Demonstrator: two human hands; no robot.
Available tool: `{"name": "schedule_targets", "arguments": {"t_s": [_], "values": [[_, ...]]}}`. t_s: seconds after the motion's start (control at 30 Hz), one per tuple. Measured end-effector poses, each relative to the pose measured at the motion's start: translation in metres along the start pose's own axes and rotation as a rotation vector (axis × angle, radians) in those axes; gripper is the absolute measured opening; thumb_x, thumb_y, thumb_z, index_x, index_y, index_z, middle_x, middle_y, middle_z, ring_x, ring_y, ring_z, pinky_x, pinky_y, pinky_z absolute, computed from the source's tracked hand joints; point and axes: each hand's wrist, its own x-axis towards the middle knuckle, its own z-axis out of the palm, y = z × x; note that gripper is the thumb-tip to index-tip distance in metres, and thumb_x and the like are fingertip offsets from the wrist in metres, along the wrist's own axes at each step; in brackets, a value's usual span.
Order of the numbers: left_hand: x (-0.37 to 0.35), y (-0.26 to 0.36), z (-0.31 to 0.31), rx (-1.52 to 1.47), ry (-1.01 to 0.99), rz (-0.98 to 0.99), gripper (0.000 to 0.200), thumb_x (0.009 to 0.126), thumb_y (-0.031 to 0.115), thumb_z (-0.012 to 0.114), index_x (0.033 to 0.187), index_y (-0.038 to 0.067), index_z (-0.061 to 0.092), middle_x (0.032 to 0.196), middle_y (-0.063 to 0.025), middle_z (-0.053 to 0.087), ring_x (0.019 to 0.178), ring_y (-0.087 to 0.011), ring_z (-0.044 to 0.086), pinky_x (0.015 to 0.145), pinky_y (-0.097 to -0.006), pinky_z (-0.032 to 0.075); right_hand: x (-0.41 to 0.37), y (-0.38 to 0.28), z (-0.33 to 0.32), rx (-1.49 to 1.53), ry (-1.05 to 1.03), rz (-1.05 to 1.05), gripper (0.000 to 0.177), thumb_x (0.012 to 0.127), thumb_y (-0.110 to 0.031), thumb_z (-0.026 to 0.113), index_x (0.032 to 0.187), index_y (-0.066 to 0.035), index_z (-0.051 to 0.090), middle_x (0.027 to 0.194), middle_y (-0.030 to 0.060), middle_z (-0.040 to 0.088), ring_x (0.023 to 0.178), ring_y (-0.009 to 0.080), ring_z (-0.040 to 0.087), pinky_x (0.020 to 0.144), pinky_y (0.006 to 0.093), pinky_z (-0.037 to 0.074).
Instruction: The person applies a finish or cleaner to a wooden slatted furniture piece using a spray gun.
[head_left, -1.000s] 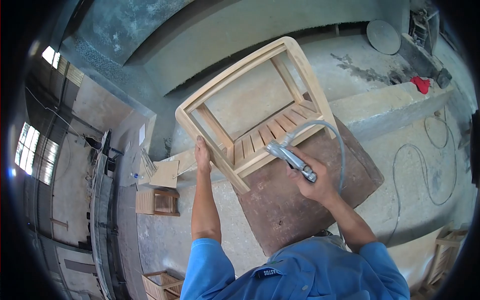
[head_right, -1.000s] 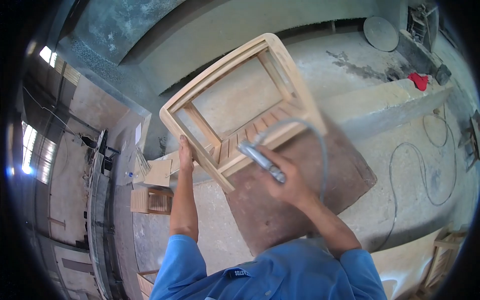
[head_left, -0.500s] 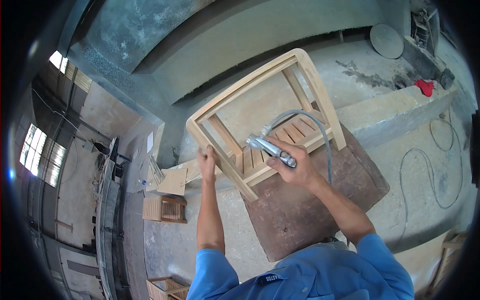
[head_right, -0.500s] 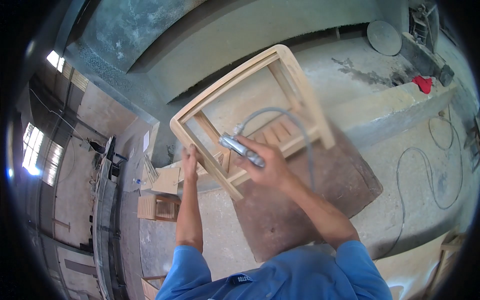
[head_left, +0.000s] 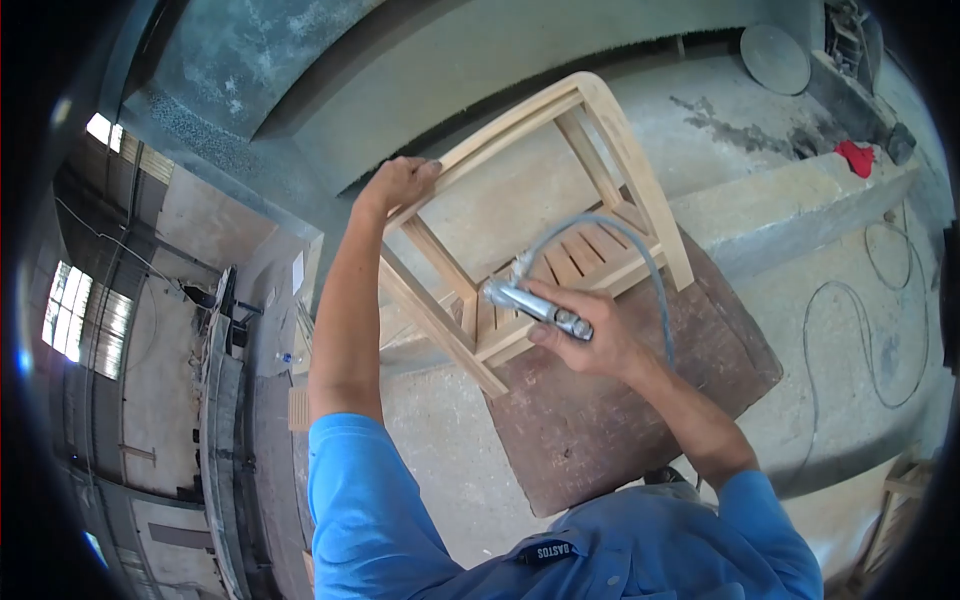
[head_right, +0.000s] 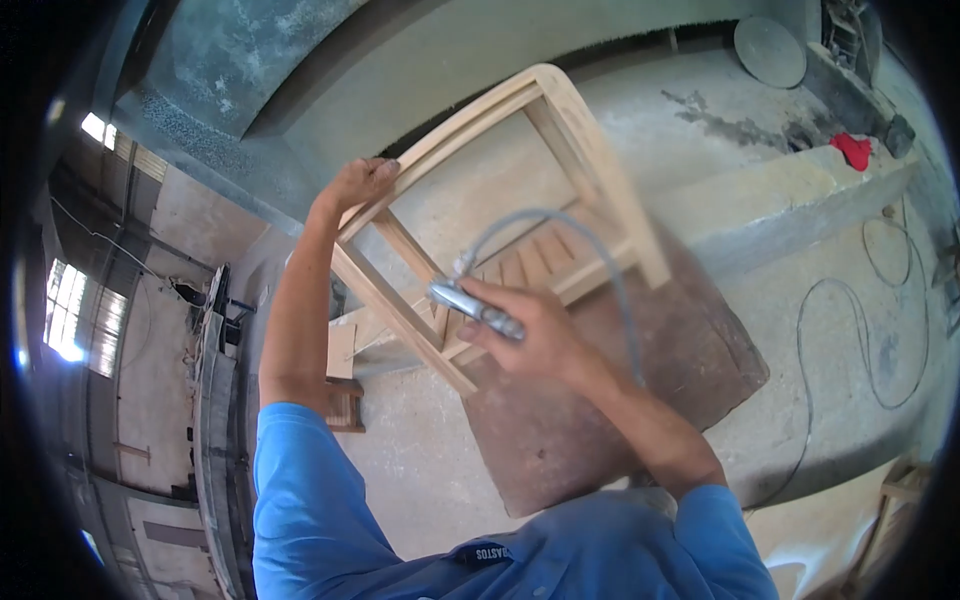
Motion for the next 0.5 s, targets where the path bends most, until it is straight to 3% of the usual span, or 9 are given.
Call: {"name": "schedule_targets", "arguments": {"t_s": [0.07, 0.2, 0.27, 0.33, 0.5], "values": [[0.002, -0.001, -0.003, -0.023, 0.01, 0.006, 0.056, 0.095, 0.055, 0.049, 0.119, 0.007, 0.068, 0.114, -0.0244, 0.066, 0.112, -0.0406, 0.061, 0.099, -0.0423, 0.046, 0.015, -0.006, -0.002, -0.06, -0.022, -0.133, 0.054, 0.083, -0.017, 0.076, 0.13, 0.003, 0.058, 0.098, 0.0154, 0.071, 0.078, 0.016, 0.066, 0.068, 0.0278, 0.052], [0.011, -0.007, -0.001, -0.005, 0.007, -0.02, 0.058, 0.095, 0.055, 0.051, 0.122, 0.006, 0.066, 0.116, -0.0244, 0.066, 0.114, -0.0401, 0.061, 0.1, -0.0418, 0.046, 0.04, 0.007, 0.008, -0.012, 0.022, -0.301, 0.055, 0.083, -0.019, 0.077, 0.13, 0.003, 0.058, 0.092, 0.0148, 0.07, 0.071, 0.0162, 0.065, 0.061, 0.028, 0.05], [0.017, -0.014, 0.003, -0.015, -0.027, -0.035, 0.059, 0.094, 0.056, 0.051, 0.123, 0.007, 0.066, 0.117, -0.0238, 0.066, 0.115, -0.0396, 0.061, 0.101, -0.0417, 0.045, 0.036, 0.013, 0.005, -0.032, -0.019, -0.248, 0.055, 0.082, -0.02, 0.078, 0.129, 0.002, 0.059, 0.09, 0.0138, 0.07, 0.069, 0.0155, 0.064, 0.059, 0.0279, 0.049], [0.018, -0.014, 0.003, -0.023, 0.02, -0.025, 0.058, 0.094, 0.056, 0.051, 0.124, 0.007, 0.066, 0.116, -0.0238, 0.067, 0.114, -0.0396, 0.061, 0.102, -0.0421, 0.045, 0.026, 0.019, -0.004, -0.065, -0.071, -0.146, 0.05, 0.083, -0.027, 0.077, 0.121, 0.002, 0.065, 0.09, 0.0175, 0.073, 0.071, 0.024, 0.071, 0.062, 0.0326, 0.055], [0.027, -0.017, 0.013, -0.082, 0.081, -0.047, 0.054, 0.096, 0.053, 0.051, 0.122, 0.008, 0.066, 0.111, -0.0244, 0.068, 0.113, -0.0391, 0.062, 0.098, -0.0407, 0.046, -0.025, 0.037, -0.025, -0.172, -0.208, 0.12, 0.047, 0.081, -0.023, 0.077, 0.121, 0.0, 0.065, 0.095, 0.0178, 0.072, 0.078, 0.0295, 0.071, 0.069, 0.0338, 0.055]]}}
